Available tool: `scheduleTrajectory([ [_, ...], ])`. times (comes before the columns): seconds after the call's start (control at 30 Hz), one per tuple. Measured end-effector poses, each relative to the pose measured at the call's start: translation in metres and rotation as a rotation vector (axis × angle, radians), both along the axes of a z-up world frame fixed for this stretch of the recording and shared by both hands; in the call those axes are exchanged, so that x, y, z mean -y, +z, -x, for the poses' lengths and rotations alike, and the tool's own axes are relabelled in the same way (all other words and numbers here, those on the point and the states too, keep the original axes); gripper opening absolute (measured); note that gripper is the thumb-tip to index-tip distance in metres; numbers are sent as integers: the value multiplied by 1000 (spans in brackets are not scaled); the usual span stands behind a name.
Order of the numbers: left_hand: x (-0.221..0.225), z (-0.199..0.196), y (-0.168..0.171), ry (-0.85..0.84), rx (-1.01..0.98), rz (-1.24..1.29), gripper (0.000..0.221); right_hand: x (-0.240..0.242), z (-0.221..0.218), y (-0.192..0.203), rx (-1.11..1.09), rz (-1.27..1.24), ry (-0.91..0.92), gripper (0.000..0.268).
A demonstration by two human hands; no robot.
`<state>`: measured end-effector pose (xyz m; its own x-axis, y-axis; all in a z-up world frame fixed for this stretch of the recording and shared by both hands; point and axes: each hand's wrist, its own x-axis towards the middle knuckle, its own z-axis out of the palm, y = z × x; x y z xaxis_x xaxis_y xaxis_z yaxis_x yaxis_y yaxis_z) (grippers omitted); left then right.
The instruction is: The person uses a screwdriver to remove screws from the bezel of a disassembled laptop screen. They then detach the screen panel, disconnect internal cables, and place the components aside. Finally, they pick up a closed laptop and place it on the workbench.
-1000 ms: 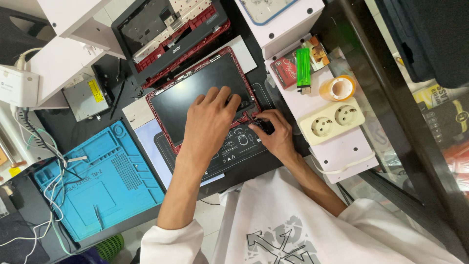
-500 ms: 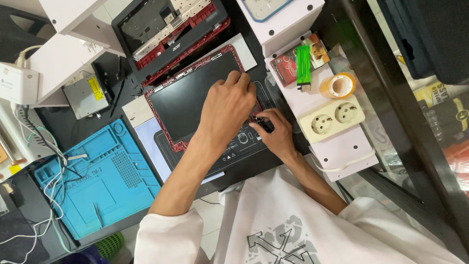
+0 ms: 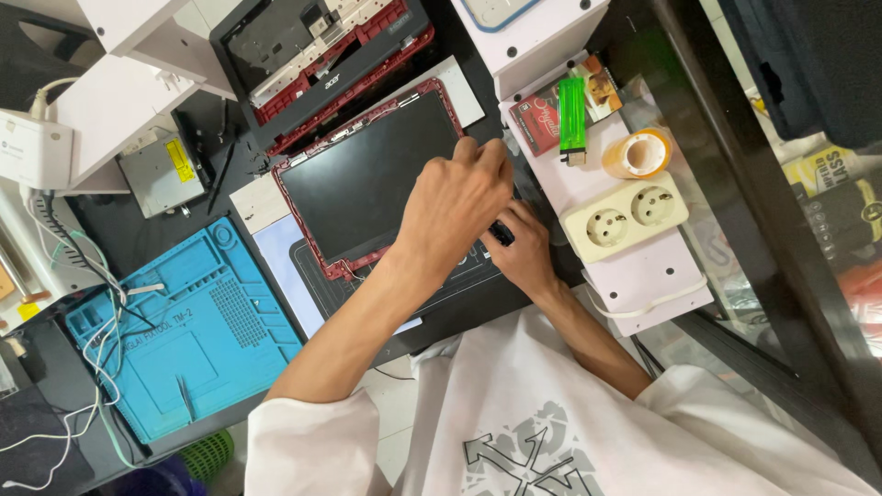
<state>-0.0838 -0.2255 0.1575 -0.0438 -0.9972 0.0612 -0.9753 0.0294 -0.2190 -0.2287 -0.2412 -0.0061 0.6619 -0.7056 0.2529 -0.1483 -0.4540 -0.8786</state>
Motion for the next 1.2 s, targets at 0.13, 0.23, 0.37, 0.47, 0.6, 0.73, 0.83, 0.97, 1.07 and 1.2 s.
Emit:
scheduleTrajectory([
  [0.13, 7, 2, -7, -13, -25, 1, 7, 1, 1, 0, -5, -2, 3, 25],
  [0.23, 11, 3, -12, 12, -15, -57, 6, 0, 2, -2, -32, -12, -5, 25],
  [0.37, 11, 1, -11, 79, 34, -81, 6, -1, 1, -5, 5, -12, -9, 26],
  [0.47, 8, 1, -7, 72, -4, 35, 6, 0, 3, -6, 27, -16, -4, 28],
  [0.6, 9, -2, -4, 32, 26, -27, 6, 0, 1, -6, 40, -2, -11, 28],
  [0.73, 7, 0, -1, 81, 50, 44, 6, 0, 1, -5, 49, -7, -5, 28],
  [0.83, 5, 2, 0, 65, 34, 30, 4, -1, 2, -5, 46, -9, -15, 28],
  [0.97, 1, 3, 2, 96, 34, 5, 5, -1, 1, -5, 35, -29, -21, 30],
  [1.07, 1, 4, 3, 111, 61, -6, 6, 0, 2, -4, 41, -14, -17, 31],
  [1.2, 0, 3, 5, 114, -3, 25, 4, 0, 2, 2, 76, -57, -1, 31],
])
